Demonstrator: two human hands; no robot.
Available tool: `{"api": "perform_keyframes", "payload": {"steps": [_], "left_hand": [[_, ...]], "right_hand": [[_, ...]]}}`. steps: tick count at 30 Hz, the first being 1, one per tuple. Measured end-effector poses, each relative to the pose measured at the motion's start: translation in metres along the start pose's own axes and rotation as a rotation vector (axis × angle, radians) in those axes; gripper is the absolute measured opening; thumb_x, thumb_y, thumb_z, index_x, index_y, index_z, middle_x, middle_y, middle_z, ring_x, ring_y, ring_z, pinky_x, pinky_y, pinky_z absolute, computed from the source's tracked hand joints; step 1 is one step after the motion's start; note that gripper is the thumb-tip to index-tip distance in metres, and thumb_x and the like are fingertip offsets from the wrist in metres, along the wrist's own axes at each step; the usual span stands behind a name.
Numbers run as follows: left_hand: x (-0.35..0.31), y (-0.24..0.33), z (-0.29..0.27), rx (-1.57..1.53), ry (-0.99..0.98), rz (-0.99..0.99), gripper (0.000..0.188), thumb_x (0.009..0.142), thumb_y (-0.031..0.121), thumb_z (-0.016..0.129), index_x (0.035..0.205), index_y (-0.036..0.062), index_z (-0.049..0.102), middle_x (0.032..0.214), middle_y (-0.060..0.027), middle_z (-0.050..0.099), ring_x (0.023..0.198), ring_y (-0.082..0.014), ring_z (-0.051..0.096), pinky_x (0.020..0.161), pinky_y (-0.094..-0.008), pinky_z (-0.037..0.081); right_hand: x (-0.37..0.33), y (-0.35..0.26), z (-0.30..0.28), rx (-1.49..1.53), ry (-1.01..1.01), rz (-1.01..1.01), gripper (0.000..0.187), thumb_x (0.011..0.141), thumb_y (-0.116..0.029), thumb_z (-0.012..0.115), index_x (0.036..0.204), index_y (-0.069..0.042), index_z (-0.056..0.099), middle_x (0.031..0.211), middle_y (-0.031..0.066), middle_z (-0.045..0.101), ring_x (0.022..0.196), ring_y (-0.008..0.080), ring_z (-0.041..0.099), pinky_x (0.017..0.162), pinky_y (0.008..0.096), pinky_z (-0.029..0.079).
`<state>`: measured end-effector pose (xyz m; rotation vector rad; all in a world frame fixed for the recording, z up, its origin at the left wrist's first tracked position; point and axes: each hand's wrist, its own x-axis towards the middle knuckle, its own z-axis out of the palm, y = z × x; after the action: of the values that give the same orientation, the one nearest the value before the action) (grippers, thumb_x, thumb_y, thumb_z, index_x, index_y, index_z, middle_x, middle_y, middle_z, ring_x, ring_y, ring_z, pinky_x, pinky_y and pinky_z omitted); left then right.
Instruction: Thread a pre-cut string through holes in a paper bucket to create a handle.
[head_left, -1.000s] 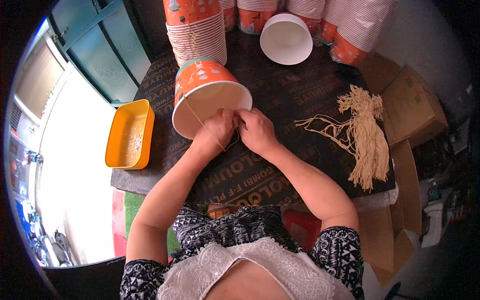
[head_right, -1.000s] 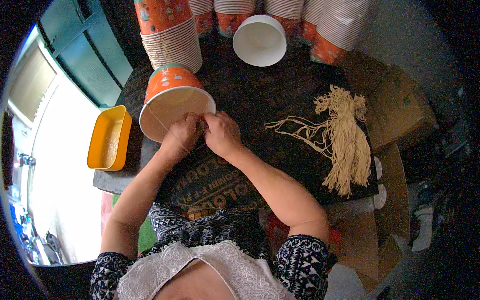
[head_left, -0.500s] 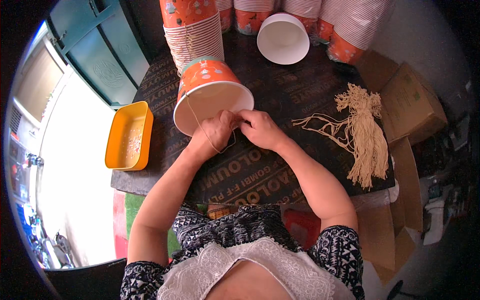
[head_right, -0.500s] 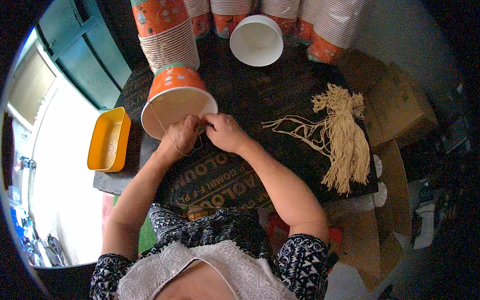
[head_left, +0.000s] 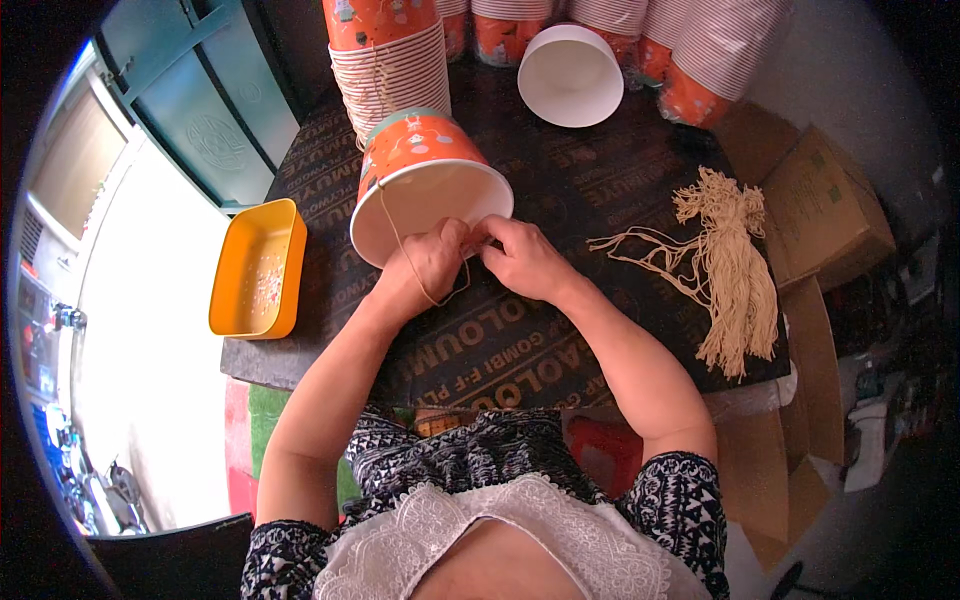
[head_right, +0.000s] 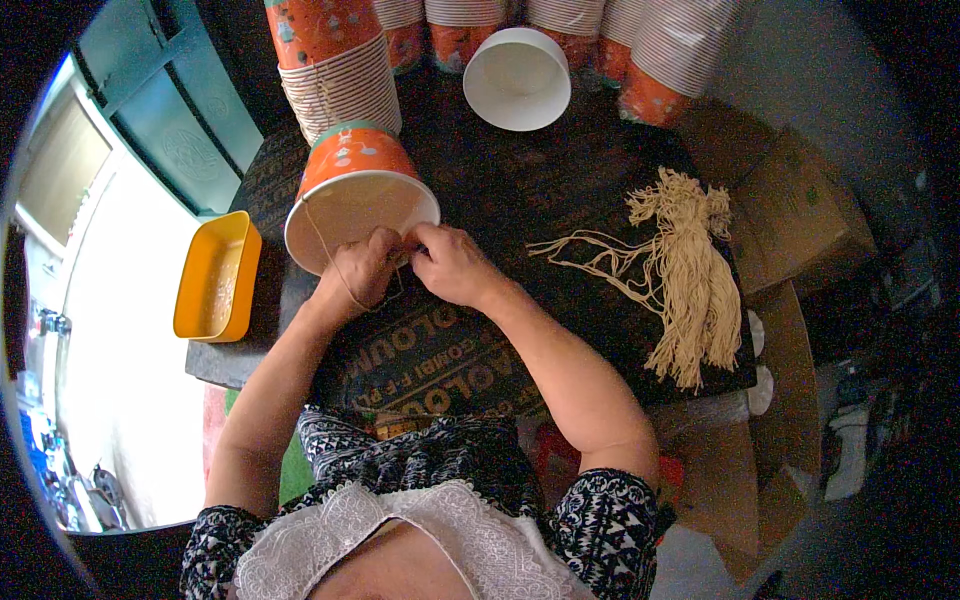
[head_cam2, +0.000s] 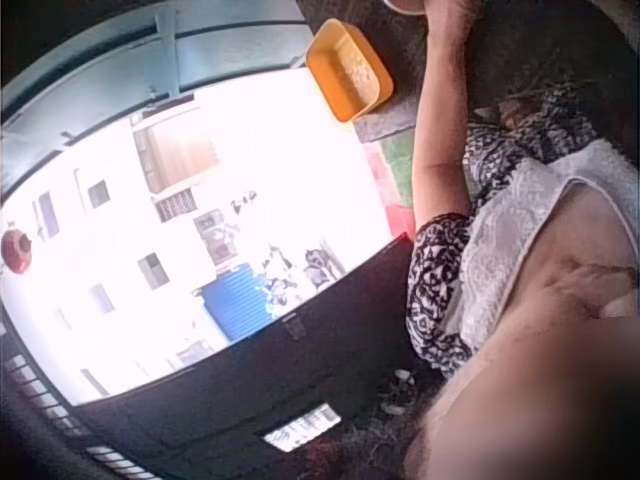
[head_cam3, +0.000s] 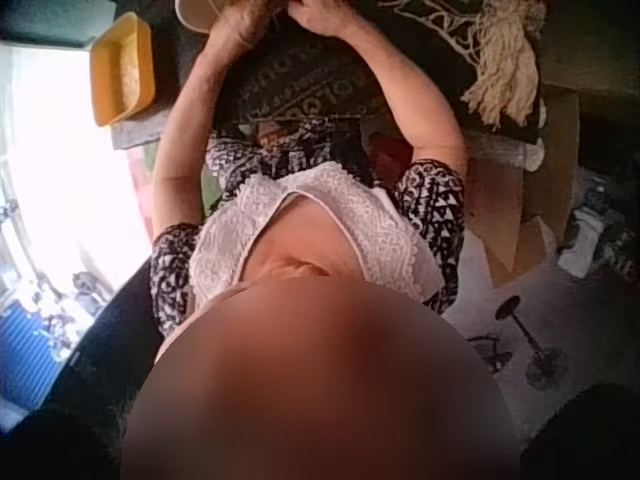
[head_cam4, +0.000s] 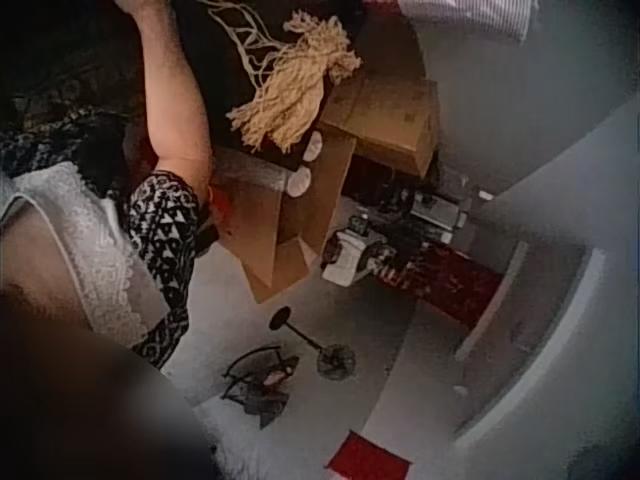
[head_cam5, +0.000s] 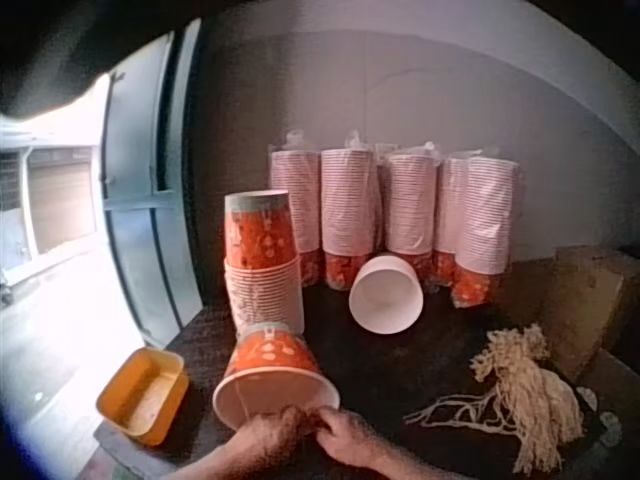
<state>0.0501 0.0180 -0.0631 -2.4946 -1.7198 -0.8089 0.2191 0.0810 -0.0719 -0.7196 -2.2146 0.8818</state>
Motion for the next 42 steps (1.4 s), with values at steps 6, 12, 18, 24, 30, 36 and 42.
{"api": "perform_keyframes", "payload": {"steps": [6,12,18,24,30,36,42], "left_hand": [[-0.001,-0.008,0.008,-0.049,0.059,0.034,0.016,0.087,0.015,0.053,0.098,0.0053,0.046,0.069,-0.0225,0.061,0.067,-0.0431,0.061,0.057,-0.0517,0.047],[-0.003,-0.014,0.004,-0.303,0.054,-0.094,0.010,0.083,0.009,0.057,0.091,0.0039,0.054,0.080,-0.0200,0.062,0.076,-0.0385,0.061,0.065,-0.0418,0.049],[0.001,-0.010,0.002,-0.372,0.070,-0.122,0.008,0.081,0.007,0.059,0.086,0.0017,0.057,0.077,-0.0175,0.061,0.075,-0.0324,0.061,0.065,-0.0373,0.048],[0.001,-0.011,0.002,-0.401,0.077,-0.102,0.008,0.081,0.007,0.061,0.085,0.0016,0.058,0.077,-0.0169,0.061,0.074,-0.0309,0.062,0.066,-0.0364,0.048],[0.002,-0.009,0.004,-0.433,0.081,-0.052,0.008,0.082,0.006,0.060,0.087,0.0018,0.057,0.080,-0.0163,0.062,0.077,-0.0324,0.062,0.067,-0.0370,0.049],[0.002,-0.009,0.003,-0.404,0.086,-0.020,0.010,0.082,0.006,0.061,0.089,0.0023,0.056,0.080,-0.0157,0.062,0.076,-0.0320,0.062,0.066,-0.0366,0.049],[0.003,-0.010,0.002,-0.475,0.040,-0.117,0.008,0.079,0.002,0.060,0.088,0.0009,0.058,0.079,-0.0147,0.063,0.074,-0.0265,0.063,0.066,-0.0345,0.049]], "right_hand": [[0.000,0.003,0.005,-0.048,0.042,0.042,0.012,0.082,-0.003,0.054,0.092,0.002,0.057,0.089,0.0194,0.065,0.087,0.0325,0.064,0.074,0.0379,0.050],[-0.001,-0.005,0.003,-0.067,0.058,0.014,0.010,0.083,-0.005,0.055,0.090,0.002,0.055,0.084,0.0197,0.063,0.082,0.0355,0.062,0.069,0.0402,0.049],[-0.003,-0.002,-0.001,-0.125,0.025,-0.076,0.009,0.082,-0.006,0.055,0.088,0.001,0.055,0.085,0.0198,0.061,0.083,0.0366,0.061,0.069,0.0404,0.048],[-0.003,-0.005,0.000,-0.066,0.022,-0.045,0.013,0.082,-0.005,0.056,0.094,0.001,0.054,0.086,0.0213,0.061,0.082,0.0381,0.061,0.068,0.0403,0.049],[-0.002,-0.004,-0.001,-0.059,0.036,-0.041,0.017,0.082,-0.005,0.056,0.098,0.001,0.055,0.089,0.0220,0.063,0.087,0.0372,0.062,0.068,0.0395,0.050],[-0.003,0.001,0.004,-0.077,0.108,-0.085,0.010,0.082,-0.005,0.057,0.090,0.001,0.057,0.083,0.0200,0.063,0.080,0.0363,0.062,0.067,0.0389,0.049],[-0.004,-0.003,0.003,-0.067,0.136,-0.117,0.006,0.081,-0.004,0.058,0.085,0.000,0.055,0.079,0.0179,0.062,0.077,0.0350,0.062,0.065,0.0385,0.048]]}}
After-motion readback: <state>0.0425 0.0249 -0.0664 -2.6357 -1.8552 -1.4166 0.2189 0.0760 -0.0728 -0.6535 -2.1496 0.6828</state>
